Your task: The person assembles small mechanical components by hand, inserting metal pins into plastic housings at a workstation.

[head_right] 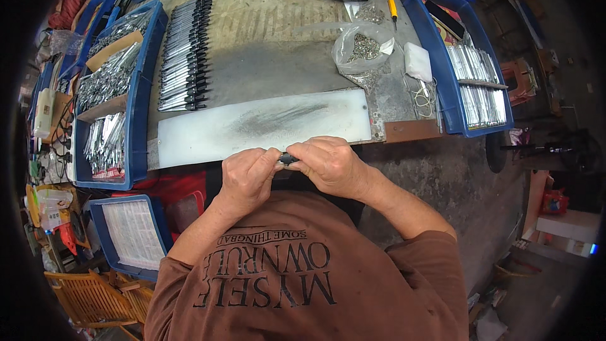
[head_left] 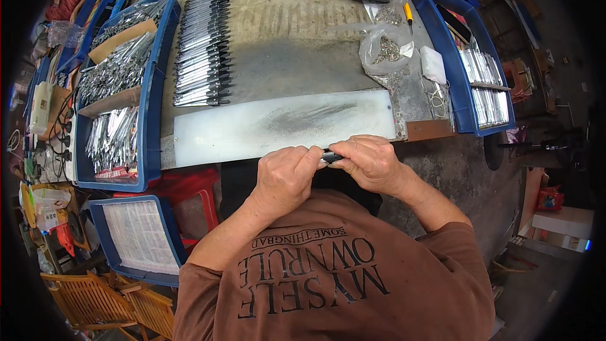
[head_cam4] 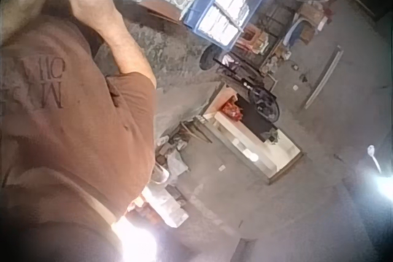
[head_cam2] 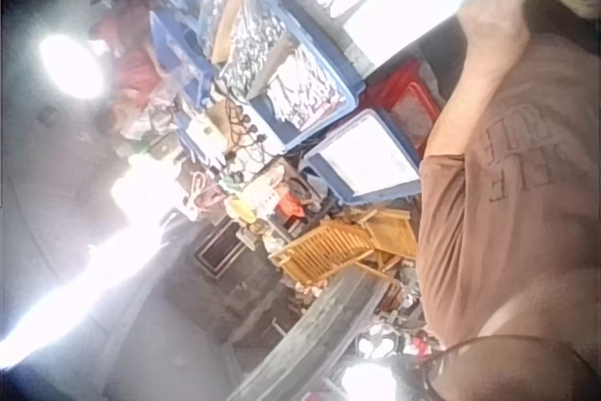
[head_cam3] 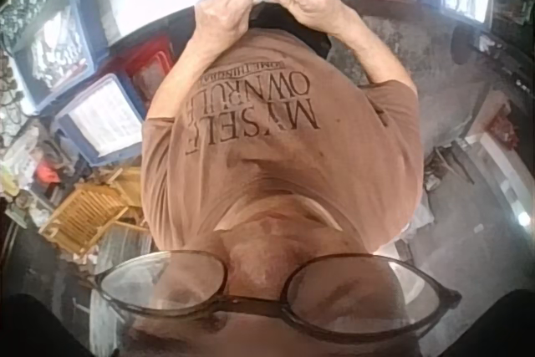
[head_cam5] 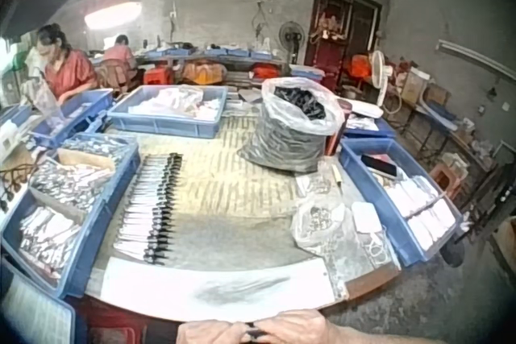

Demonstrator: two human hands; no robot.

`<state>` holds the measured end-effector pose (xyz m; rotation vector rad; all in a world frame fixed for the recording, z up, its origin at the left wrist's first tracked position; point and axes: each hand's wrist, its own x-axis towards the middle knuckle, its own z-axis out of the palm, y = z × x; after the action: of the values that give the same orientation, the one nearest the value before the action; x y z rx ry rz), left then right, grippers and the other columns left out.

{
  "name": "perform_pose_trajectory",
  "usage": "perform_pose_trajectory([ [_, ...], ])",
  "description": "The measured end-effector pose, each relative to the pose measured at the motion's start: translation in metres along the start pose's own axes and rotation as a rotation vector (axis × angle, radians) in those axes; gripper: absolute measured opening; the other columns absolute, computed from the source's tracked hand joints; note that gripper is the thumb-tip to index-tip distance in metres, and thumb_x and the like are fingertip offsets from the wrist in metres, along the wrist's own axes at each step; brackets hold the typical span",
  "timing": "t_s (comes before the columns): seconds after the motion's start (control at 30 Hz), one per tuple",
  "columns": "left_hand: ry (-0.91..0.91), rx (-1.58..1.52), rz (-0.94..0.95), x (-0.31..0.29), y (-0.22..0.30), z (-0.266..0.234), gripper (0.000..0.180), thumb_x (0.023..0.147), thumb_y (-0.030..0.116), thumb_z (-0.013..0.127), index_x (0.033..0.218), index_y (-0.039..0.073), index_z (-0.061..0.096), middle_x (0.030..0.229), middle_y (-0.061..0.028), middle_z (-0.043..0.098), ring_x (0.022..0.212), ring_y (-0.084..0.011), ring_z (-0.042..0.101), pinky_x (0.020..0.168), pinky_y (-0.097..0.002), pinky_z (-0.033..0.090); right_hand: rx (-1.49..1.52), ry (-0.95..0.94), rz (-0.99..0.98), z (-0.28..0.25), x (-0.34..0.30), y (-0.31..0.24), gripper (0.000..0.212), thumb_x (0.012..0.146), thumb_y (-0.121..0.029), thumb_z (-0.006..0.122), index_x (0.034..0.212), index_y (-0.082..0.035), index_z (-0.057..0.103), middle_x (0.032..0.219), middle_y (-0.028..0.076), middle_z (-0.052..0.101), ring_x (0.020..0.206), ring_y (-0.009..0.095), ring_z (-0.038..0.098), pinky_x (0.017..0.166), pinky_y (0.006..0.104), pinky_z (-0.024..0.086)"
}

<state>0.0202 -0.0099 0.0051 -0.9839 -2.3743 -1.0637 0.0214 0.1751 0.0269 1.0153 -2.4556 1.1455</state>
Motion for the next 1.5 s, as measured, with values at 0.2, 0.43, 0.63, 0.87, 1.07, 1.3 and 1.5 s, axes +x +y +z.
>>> perform_pose_trajectory([
  [0.2,-0.035,-0.148,-0.005,0.001,-0.003,-0.001,0.022,0.067,0.001,0.065,0.087,0.001,0.054,0.057,-0.0083,0.050,0.047,-0.0232,0.051,0.043,-0.0316,0.039,0.079,-0.021,-0.005,-0.003,0.000,0.004,0.019,0.071,-0.010,0.067,0.084,-0.001,0.058,0.063,0.009,0.057,0.056,0.023,0.058,0.051,0.0316,0.046],
  [0.43,-0.092,-0.090,0.048,0.005,-0.003,-0.008,0.024,0.065,0.001,0.065,0.087,0.001,0.055,0.056,-0.0079,0.049,0.047,-0.0229,0.050,0.042,-0.0321,0.039,0.114,-0.050,-0.016,-0.002,0.001,0.004,0.019,0.072,-0.011,0.067,0.085,-0.001,0.058,0.062,0.009,0.057,0.055,0.024,0.057,0.050,0.0319,0.046],
  [0.63,-0.031,-0.076,0.018,0.004,0.002,-0.005,0.026,0.064,0.001,0.066,0.087,0.000,0.054,0.056,-0.0075,0.048,0.047,-0.0222,0.050,0.042,-0.0319,0.039,0.086,0.011,-0.010,0.000,0.003,0.000,0.020,0.072,-0.012,0.067,0.086,0.000,0.058,0.064,0.009,0.057,0.056,0.023,0.058,0.050,0.0314,0.046],
  [0.87,-0.086,0.037,0.047,0.011,0.003,-0.013,0.022,0.067,0.007,0.065,0.086,0.002,0.055,0.057,-0.0053,0.048,0.048,-0.0205,0.051,0.043,-0.0317,0.040,0.094,-0.006,-0.017,-0.003,0.002,0.006,0.024,0.071,-0.012,0.068,0.088,0.001,0.058,0.064,0.009,0.057,0.055,0.023,0.057,0.050,0.0317,0.045],
  [1.07,-0.122,0.068,0.062,0.013,0.003,-0.014,0.016,0.070,0.010,0.063,0.082,0.003,0.055,0.058,-0.0046,0.047,0.048,-0.0189,0.051,0.042,-0.0307,0.041,0.079,-0.020,-0.026,-0.004,0.002,0.008,0.024,0.071,-0.011,0.068,0.089,0.001,0.058,0.064,0.010,0.057,0.055,0.023,0.056,0.050,0.0322,0.044],
  [1.3,-0.170,-0.004,0.101,0.015,0.001,-0.019,0.013,0.074,0.012,0.061,0.078,0.004,0.053,0.058,-0.0044,0.046,0.049,-0.0178,0.051,0.043,-0.0303,0.042,0.035,-0.160,-0.092,-0.018,0.007,0.005,0.020,0.071,-0.011,0.068,0.085,0.001,0.059,0.067,0.008,0.060,0.056,0.021,0.058,0.051,0.0317,0.046],
  [1.5,-0.102,0.074,0.065,0.015,0.006,-0.018,0.015,0.074,0.013,0.062,0.083,0.003,0.055,0.058,-0.0044,0.047,0.049,-0.0177,0.051,0.042,-0.0301,0.041,-0.051,0.012,-0.078,-0.011,0.000,0.002,0.021,0.069,-0.011,0.070,0.083,0.001,0.059,0.067,0.009,0.060,0.057,0.022,0.059,0.052,0.0309,0.047],
])
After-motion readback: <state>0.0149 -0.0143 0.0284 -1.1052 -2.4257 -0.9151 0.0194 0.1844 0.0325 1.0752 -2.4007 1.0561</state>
